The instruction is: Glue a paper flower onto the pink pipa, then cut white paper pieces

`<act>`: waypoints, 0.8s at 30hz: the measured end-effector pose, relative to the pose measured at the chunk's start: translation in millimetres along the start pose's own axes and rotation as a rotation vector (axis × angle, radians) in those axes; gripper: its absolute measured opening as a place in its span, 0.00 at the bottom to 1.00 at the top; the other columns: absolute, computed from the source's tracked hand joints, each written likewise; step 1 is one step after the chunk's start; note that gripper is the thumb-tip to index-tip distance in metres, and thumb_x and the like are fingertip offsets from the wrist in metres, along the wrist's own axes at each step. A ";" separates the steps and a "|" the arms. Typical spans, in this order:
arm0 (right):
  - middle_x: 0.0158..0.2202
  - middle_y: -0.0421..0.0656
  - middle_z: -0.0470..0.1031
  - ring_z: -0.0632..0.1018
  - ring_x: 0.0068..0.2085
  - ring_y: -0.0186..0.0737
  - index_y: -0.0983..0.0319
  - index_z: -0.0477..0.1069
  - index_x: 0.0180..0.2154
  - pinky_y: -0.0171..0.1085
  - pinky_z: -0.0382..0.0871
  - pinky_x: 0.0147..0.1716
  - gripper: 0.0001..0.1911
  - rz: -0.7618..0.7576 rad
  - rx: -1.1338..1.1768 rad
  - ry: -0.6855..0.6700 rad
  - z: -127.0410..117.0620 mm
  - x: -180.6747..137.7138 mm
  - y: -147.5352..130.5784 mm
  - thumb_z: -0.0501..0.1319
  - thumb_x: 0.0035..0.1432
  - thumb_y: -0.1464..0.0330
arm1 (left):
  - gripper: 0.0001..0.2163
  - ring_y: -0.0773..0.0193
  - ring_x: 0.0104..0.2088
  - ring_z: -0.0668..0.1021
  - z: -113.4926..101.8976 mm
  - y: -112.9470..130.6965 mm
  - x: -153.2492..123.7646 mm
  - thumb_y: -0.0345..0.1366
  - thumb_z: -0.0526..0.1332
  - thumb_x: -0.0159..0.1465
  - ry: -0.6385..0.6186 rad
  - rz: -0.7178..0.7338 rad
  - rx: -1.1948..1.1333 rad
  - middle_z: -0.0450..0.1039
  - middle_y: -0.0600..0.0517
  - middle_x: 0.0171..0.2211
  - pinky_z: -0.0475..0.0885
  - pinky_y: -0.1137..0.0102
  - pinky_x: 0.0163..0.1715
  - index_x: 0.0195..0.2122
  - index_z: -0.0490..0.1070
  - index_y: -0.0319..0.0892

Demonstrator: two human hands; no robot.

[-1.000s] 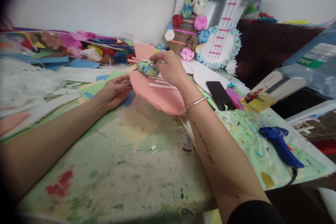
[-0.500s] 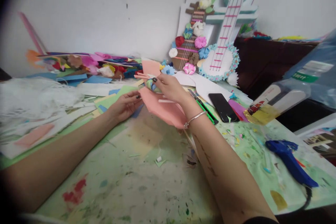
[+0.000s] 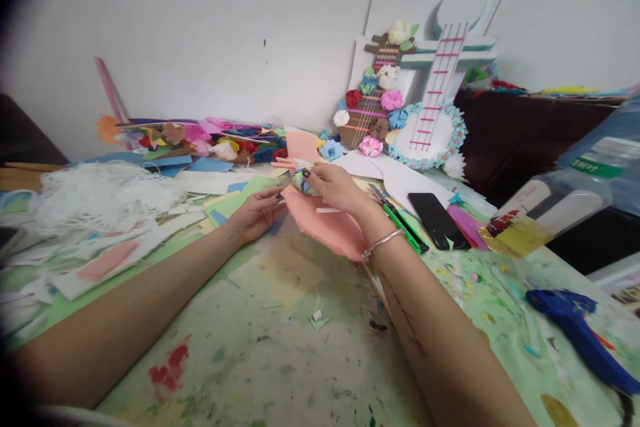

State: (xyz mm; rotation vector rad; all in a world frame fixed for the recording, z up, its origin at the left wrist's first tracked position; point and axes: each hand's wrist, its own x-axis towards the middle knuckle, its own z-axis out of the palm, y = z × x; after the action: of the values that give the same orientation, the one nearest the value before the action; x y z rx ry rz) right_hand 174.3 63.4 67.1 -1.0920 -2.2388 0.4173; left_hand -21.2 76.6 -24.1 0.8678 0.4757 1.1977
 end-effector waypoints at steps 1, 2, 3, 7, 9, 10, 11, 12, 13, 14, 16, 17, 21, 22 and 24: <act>0.31 0.44 0.69 0.69 0.33 0.38 0.63 0.69 0.28 0.37 0.62 0.35 0.20 0.018 0.019 -0.004 0.4 -0.7 -0.7 0.48 0.62 0.56 | 0.10 0.63 0.36 0.80 -0.4 -0.3 0.3 0.25 0.67 0.51 0.001 0.001 0.002 0.79 0.47 0.35 0.72 0.65 0.50 0.35 0.79 0.37; 0.33 0.44 0.69 0.69 0.33 0.38 0.63 0.69 0.29 0.37 0.62 0.33 0.21 0.046 0.045 -0.010 0.8 -1.5 -1.4 0.48 0.62 0.55 | 0.10 0.63 0.36 0.80 -0.8 -0.6 0.5 0.25 0.68 0.51 0.004 0.001 0.002 0.79 0.47 0.34 0.72 0.65 0.49 0.35 0.79 0.37; 0.33 0.44 0.69 0.69 0.32 0.38 0.63 0.69 0.31 0.36 0.62 0.31 0.21 0.082 0.073 -0.017 1.4 -2.1 -2.0 0.48 0.61 0.54 | 0.10 0.63 0.36 0.80 -1.1 -0.8 0.6 0.25 0.68 0.51 0.010 0.001 -0.001 0.79 0.47 0.34 0.72 0.65 0.49 0.35 0.79 0.37; 0.32 0.44 0.69 0.68 0.31 0.37 0.63 0.69 0.29 0.35 0.62 0.29 0.23 0.118 0.101 -0.018 4.2 -1.9 -0.4 0.49 0.60 0.52 | 0.09 0.63 0.34 0.80 -1.1 -0.6 0.3 0.24 0.68 0.50 0.028 -0.002 -0.015 0.79 0.47 0.33 0.73 0.65 0.48 0.34 0.79 0.36; 0.31 0.43 0.69 0.68 0.31 0.37 0.63 0.68 0.27 0.37 0.62 0.33 0.23 0.055 0.076 -0.004 5.4 -0.3 2.6 0.48 0.60 0.52 | 0.09 0.63 0.34 0.80 -0.7 -0.1 -0.2 0.25 0.69 0.50 0.025 -0.004 -0.012 0.79 0.47 0.32 0.74 0.65 0.46 0.34 0.79 0.36; 0.30 0.43 0.69 0.68 0.32 0.37 0.63 0.67 0.27 0.37 0.61 0.35 0.23 0.029 0.067 -0.002 5.8 0.4 4.1 0.48 0.60 0.52 | 0.09 0.63 0.34 0.80 -0.6 0.2 -0.5 0.26 0.69 0.50 0.020 -0.006 -0.010 0.79 0.47 0.32 0.74 0.66 0.45 0.34 0.79 0.36; 0.30 0.43 0.68 0.67 0.31 0.37 0.63 0.67 0.27 0.38 0.61 0.35 0.23 0.013 0.063 -0.003 6.0 1.0 5.4 0.48 0.60 0.52 | 0.09 0.62 0.34 0.80 -0.5 0.5 -0.7 0.27 0.69 0.50 0.016 -0.008 -0.011 0.79 0.48 0.33 0.74 0.66 0.44 0.34 0.79 0.36; 0.29 0.43 0.68 0.67 0.31 0.37 0.63 0.67 0.27 0.38 0.61 0.35 0.23 0.008 0.063 -0.006 6.1 1.3 6.2 0.47 0.61 0.52 | 0.09 0.62 0.34 0.80 -0.5 0.7 -0.9 0.27 0.70 0.49 0.011 -0.008 -0.014 0.80 0.48 0.33 0.74 0.66 0.44 0.34 0.79 0.37; 0.29 0.43 0.68 0.67 0.31 0.38 0.63 0.67 0.27 0.38 0.61 0.35 0.23 0.007 0.064 -0.007 6.1 1.5 6.6 0.47 0.60 0.52 | 0.09 0.62 0.34 0.80 -0.6 0.7 -1.0 0.28 0.70 0.49 0.007 -0.007 -0.018 0.80 0.48 0.33 0.74 0.66 0.44 0.34 0.79 0.37; 0.29 0.43 0.68 0.67 0.31 0.38 0.62 0.67 0.26 0.38 0.61 0.34 0.24 0.007 0.065 -0.006 6.0 1.4 6.6 0.47 0.60 0.52 | 0.09 0.62 0.34 0.80 -0.8 0.8 -1.0 0.29 0.70 0.49 0.004 -0.005 -0.021 0.80 0.48 0.34 0.74 0.66 0.44 0.33 0.79 0.37; 0.28 0.43 0.68 0.67 0.31 0.38 0.62 0.67 0.25 0.38 0.61 0.34 0.24 0.006 0.065 -0.006 5.7 1.0 6.1 0.48 0.60 0.51 | 0.09 0.61 0.35 0.80 -1.2 0.6 -0.8 0.30 0.70 0.49 -0.005 -0.002 -0.022 0.80 0.48 0.34 0.73 0.65 0.46 0.33 0.79 0.37; 0.28 0.43 0.68 0.67 0.31 0.38 0.62 0.67 0.25 0.38 0.61 0.34 0.25 0.007 0.067 -0.007 5.6 0.7 5.8 0.48 0.60 0.50 | 0.09 0.61 0.35 0.80 -1.4 0.5 -0.7 0.30 0.70 0.49 -0.008 0.001 -0.021 0.80 0.47 0.33 0.72 0.64 0.47 0.33 0.78 0.37; 0.29 0.43 0.70 0.68 0.32 0.39 0.62 0.70 0.28 0.38 0.61 0.33 0.26 0.031 0.069 -0.007 6.4 0.7 6.3 0.48 0.59 0.48 | 0.10 0.61 0.35 0.80 -1.1 0.2 -1.0 0.28 0.70 0.48 -0.008 0.002 -0.009 0.80 0.47 0.32 0.71 0.63 0.48 0.34 0.79 0.37; 0.29 0.44 0.70 0.69 0.32 0.40 0.62 0.70 0.29 0.38 0.62 0.33 0.26 0.040 0.070 -0.003 6.9 0.9 6.8 0.48 0.59 0.48 | 0.10 0.62 0.34 0.80 -0.8 0.2 -1.2 0.27 0.70 0.48 -0.003 0.001 -0.002 0.80 0.47 0.32 0.71 0.64 0.48 0.34 0.79 0.37; 0.29 0.44 0.71 0.69 0.33 0.40 0.62 0.71 0.29 0.37 0.62 0.33 0.26 0.047 0.072 -0.001 7.6 1.2 7.3 0.49 0.58 0.48 | 0.11 0.63 0.33 0.80 -0.3 0.0 -1.6 0.26 0.70 0.48 0.003 -0.001 0.010 0.80 0.47 0.32 0.71 0.64 0.47 0.34 0.79 0.37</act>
State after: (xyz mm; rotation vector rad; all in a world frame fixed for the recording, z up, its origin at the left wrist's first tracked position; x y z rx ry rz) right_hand 173.2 68.7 58.0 -1.1086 -2.1856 0.5143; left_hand -21.9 75.2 -24.4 0.8744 0.4844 1.1971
